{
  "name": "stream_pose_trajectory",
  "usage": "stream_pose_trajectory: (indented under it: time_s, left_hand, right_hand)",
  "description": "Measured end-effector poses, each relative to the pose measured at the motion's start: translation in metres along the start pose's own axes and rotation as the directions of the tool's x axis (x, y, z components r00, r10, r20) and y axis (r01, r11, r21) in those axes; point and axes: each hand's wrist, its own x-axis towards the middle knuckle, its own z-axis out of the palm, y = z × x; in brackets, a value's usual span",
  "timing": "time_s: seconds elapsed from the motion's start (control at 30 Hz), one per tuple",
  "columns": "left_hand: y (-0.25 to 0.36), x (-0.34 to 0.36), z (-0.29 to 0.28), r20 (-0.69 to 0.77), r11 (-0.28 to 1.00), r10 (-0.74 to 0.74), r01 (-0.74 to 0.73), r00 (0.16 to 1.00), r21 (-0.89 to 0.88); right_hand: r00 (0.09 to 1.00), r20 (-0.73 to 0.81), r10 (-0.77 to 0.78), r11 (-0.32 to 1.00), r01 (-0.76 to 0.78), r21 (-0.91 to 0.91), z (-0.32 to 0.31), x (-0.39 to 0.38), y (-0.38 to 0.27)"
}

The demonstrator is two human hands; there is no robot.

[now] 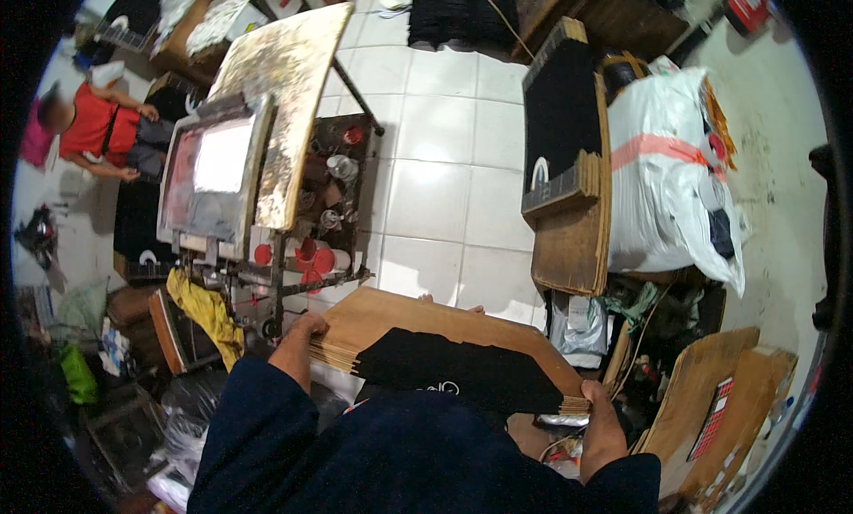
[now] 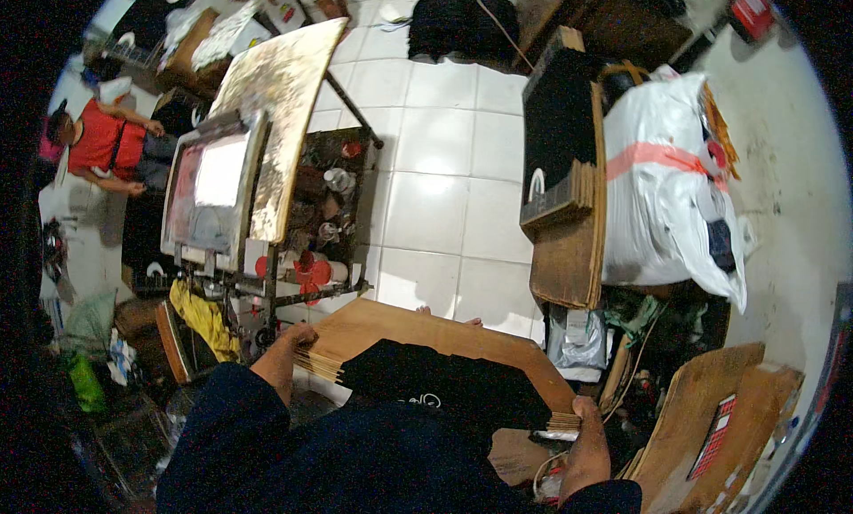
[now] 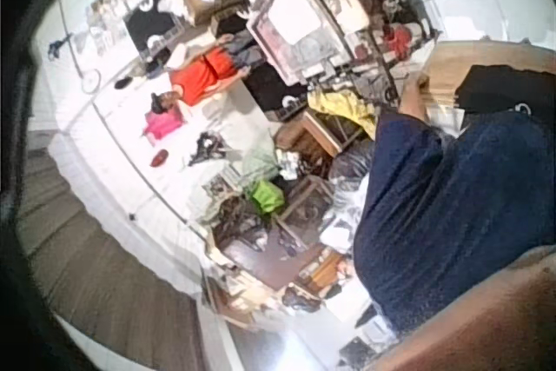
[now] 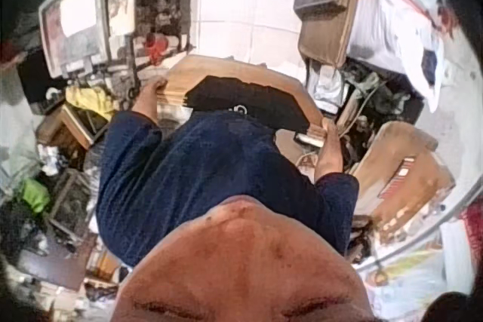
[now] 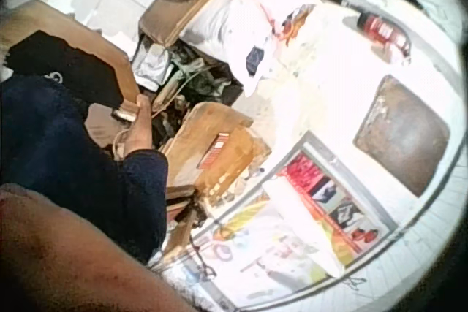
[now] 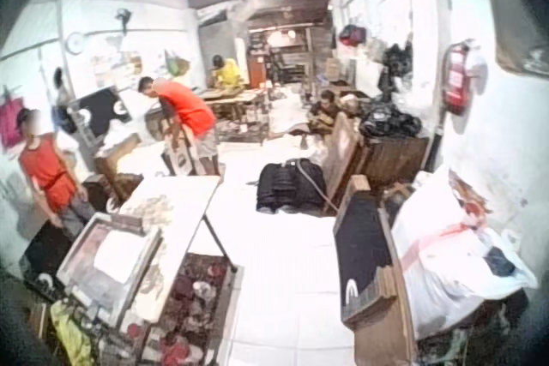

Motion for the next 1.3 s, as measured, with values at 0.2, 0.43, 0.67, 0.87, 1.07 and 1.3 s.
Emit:
stream_pose_trajectory:
  time_s: [0.2, 0.43, 0.67, 0.87, 1.07, 1.3]
  left_hand:
    - [-0.042, -0.068, 0.06, 0.06, 0.981, -0.053, 0.063, 0.997, -0.181]
    - [-0.082, -0.101, 0.154, 0.114, 0.894, -0.139, 0.174, 0.984, -0.414]
    - [-0.06, -0.087, 0.229, 0.198, 0.743, -0.218, 0.294, 0.956, -0.601]
    - [0.014, -0.079, 0.179, 0.317, 0.528, -0.19, 0.369, 0.929, -0.765]
    - [0.132, -0.04, 0.054, 0.414, 0.164, -0.157, 0.437, 0.897, -0.885]
    - [0.22, 0.071, -0.069, 0.465, -0.313, -0.08, 0.421, 0.882, -0.851]
  right_hand:
    - [0.966, -0.238, -0.105, 0.99, 0.079, -0.116, -0.134, -0.059, -0.072]
    - [0.973, -0.222, -0.068, 0.96, 0.003, -0.28, -0.303, -0.096, -0.209]
    - [0.892, -0.346, -0.289, 0.87, 0.095, -0.483, -0.504, -0.124, -0.409]
    - [0.84, -0.398, -0.368, 0.786, 0.052, -0.616, -0.666, -0.212, -0.61]
    - [0.69, -0.385, -0.613, 0.597, 0.085, -0.798, -0.838, -0.159, -0.775]
    - [0.679, -0.394, -0.619, 0.524, -0.017, -0.851, -1.019, -0.121, -0.938]
